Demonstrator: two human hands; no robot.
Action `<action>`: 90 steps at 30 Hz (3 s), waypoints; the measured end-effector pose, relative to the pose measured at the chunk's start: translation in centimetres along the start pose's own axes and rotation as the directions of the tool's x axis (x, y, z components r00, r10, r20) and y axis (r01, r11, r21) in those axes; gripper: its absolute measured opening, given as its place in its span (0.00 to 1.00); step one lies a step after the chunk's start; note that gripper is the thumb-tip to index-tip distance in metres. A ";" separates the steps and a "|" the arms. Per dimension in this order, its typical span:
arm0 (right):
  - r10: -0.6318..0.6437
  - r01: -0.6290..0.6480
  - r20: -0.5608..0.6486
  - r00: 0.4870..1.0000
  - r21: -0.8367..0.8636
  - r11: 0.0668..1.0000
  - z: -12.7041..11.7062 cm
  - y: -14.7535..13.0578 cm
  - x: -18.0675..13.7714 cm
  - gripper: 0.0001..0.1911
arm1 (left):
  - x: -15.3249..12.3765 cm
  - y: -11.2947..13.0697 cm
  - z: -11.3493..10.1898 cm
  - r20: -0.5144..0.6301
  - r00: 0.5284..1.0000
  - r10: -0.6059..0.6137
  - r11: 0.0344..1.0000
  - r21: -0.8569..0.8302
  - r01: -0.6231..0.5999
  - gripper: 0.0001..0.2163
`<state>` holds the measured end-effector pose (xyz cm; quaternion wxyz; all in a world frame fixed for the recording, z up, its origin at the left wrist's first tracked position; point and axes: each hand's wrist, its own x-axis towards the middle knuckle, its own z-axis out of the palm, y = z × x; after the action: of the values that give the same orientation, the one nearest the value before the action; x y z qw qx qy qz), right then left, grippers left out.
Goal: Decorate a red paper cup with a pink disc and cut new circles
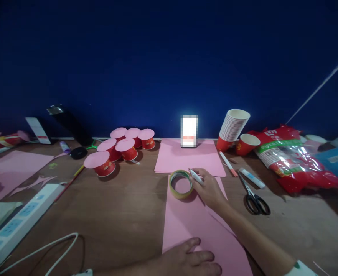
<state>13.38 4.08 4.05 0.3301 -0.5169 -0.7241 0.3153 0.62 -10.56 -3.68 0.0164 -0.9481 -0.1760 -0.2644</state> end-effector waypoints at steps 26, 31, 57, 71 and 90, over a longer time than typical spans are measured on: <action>0.054 -0.053 0.050 0.997 -0.019 0.998 -1.1 1.2 1.6 0.18 | 1.7 -8.1 -5.5 -0.353 0.844 -0.403 0.831 0.244 0.499 0.12; 0.103 -0.103 0.123 0.987 -0.009 0.995 -1.2 1.0 1.9 0.19 | 1.4 -8.4 -5.0 -0.348 0.841 -0.415 0.816 0.265 0.513 0.13; 0.045 -0.058 0.200 0.979 0.058 0.997 -3.3 -2.5 5.2 0.24 | 0.3 -9.2 -3.2 -0.244 0.896 -0.372 0.866 0.256 0.430 0.16; 0.029 -0.321 0.590 0.807 0.397 0.860 1.3 -4.5 9.5 0.22 | 0.7 -9.3 -2.9 -0.347 0.872 -0.345 0.846 0.289 0.449 0.11; 0.082 -0.083 0.038 0.996 0.030 0.996 2.0 -4.7 4.0 0.06 | 0.8 -9.1 -2.6 -0.388 0.839 -0.383 0.837 0.239 0.492 0.09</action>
<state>8.27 6.39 7.20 0.3115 -0.5355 -0.7030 0.3494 -3.18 -2.07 -1.56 0.1413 -0.8081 -0.4272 -0.3800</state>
